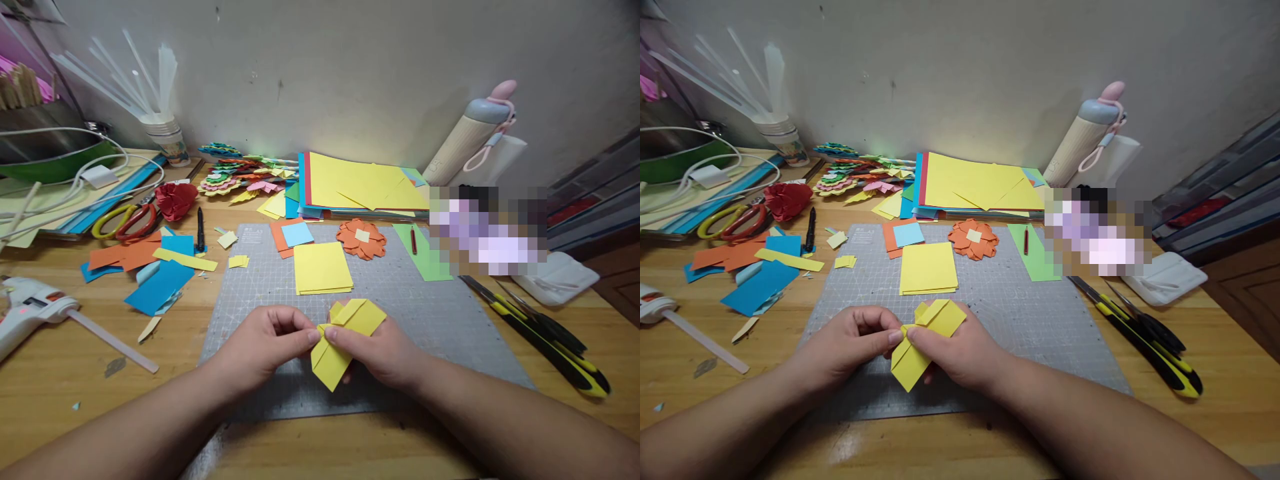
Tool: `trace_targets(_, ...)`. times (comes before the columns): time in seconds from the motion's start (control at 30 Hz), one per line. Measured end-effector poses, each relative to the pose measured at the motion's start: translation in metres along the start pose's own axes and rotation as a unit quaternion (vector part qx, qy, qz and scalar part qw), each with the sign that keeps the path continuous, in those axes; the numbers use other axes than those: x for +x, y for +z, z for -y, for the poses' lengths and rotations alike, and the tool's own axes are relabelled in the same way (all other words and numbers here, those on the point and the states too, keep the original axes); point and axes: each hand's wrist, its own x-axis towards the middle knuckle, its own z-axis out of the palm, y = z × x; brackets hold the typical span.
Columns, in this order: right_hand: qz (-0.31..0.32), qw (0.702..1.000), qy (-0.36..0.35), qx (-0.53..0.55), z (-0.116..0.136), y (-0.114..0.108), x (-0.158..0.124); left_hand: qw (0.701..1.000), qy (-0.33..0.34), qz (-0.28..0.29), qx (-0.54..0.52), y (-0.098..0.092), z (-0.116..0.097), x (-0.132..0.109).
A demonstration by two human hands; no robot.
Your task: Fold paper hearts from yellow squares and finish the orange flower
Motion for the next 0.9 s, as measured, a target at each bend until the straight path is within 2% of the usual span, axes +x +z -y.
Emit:
trace_targets(0.23,-0.002,1.0,0.016,-0.023,0.003,0.001,0.0,1.0,0.007,-0.009,0.02,0.002,-0.001,-0.001)
trace_targets(0.47,0.013,1.0,0.004,-0.021,0.0,0.002,-0.001,0.995,0.06,-0.053,0.059,0.007,-0.004,-0.006)
trace_targets(0.6,0.039,0.999,0.026,-0.007,-0.003,0.0,0.0,0.991,0.082,-0.022,0.106,0.009,-0.004,-0.009)
trace_targets(0.77,0.057,0.998,-0.016,-0.035,0.001,0.0,0.001,0.979,0.104,0.023,0.175,0.009,-0.004,-0.012)
trace_targets(0.9,0.072,0.997,-0.015,-0.018,0.001,0.0,0.0,0.977,0.106,0.015,0.183,0.009,-0.005,-0.013)
